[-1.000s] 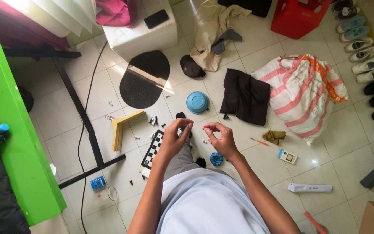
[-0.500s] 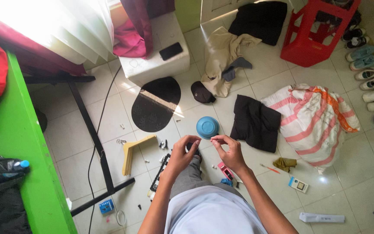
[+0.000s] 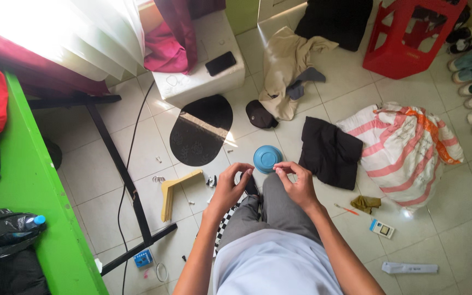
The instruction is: The person assembles a small desk fan by attaching the cage, motor housing, and blades, then picks up small objects and an earphone from a cluttered floor.
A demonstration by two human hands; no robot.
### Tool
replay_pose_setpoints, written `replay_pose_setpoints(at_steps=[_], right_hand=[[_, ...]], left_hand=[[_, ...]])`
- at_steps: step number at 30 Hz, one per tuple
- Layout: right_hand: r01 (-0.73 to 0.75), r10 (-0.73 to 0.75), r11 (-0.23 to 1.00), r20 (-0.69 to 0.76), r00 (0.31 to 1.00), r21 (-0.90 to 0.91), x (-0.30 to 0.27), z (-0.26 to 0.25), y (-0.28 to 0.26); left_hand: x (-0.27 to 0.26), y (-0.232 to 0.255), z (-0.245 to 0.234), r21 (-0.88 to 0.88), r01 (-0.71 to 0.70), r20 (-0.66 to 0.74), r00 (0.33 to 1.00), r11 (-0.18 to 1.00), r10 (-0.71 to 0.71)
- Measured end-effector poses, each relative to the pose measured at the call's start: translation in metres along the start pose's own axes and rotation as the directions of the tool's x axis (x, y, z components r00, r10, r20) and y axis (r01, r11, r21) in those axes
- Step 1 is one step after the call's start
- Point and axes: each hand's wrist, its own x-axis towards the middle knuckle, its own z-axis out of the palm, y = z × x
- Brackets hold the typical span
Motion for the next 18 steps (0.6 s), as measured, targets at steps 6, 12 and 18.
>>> replay_pose_setpoints(at_steps=[6, 12, 18], right_hand=[[-0.019, 0.019, 1.000, 0.002, 1.000, 0.000, 0.009, 0.004, 0.005], [-0.046, 0.046, 0.999, 0.000, 0.999, 0.018, 0.029, 0.014, 0.009], [-0.122, 0.122, 0.992, -0.005, 0.992, 0.038, 0.057, 0.022, 0.011]], left_hand=[[0.011, -0.001, -0.003, 0.012, 0.007, 0.007, 1.000, 1.000, -0.007], [0.029, -0.009, -0.011, 0.028, 0.177, 0.038, 0.983, 0.984, -0.178], [0.060, -0.020, -0.024, 0.005, 0.066, 0.046, 0.997, 0.998, -0.066]])
